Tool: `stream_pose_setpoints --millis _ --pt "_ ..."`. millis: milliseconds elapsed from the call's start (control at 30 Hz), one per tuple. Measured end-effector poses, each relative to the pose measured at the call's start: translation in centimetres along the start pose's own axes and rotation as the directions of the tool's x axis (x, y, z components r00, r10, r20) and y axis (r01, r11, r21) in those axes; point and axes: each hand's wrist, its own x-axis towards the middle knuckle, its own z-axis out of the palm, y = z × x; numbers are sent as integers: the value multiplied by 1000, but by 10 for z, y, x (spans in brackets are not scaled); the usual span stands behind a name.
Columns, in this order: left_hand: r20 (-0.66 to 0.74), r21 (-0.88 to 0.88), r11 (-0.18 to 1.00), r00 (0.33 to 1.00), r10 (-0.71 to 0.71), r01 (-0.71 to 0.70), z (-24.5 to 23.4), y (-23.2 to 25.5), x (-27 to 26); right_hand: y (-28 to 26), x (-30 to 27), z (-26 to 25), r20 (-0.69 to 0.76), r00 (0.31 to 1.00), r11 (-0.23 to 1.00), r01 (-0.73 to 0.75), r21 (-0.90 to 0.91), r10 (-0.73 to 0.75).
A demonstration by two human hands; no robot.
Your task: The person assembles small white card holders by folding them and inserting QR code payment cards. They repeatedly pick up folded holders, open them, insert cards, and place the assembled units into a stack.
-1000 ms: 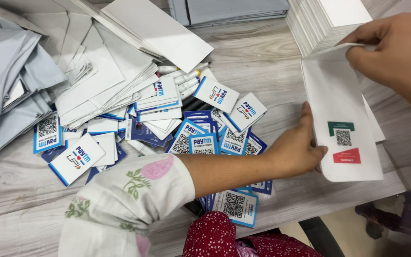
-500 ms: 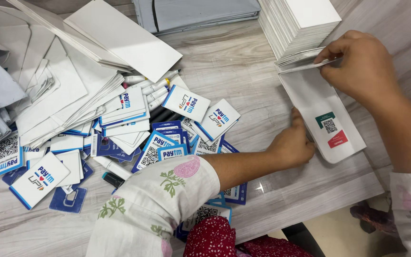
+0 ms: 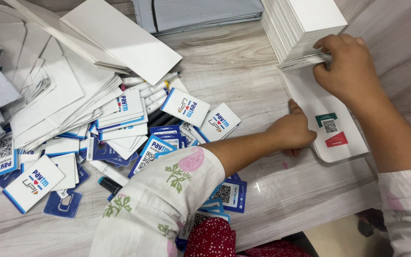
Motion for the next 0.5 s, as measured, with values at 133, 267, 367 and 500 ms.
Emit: stream_pose_setpoints --millis 133,267,367,500 --pt "-80 63 989 988 135 -130 -19 -13 -3 -33 3 -18 -44 992 947 100 -305 -119" --pt "-188 345 888 905 382 -303 -55 -33 -40 -86 6 -31 -215 914 924 288 -250 -343" --pt "-319 373 837 792 521 -400 -98 -53 -91 -126 21 -18 -148 930 939 343 14 -337" --pt "-631 317 890 628 456 -327 -161 -90 -163 -166 66 30 -54 946 942 324 83 -321"
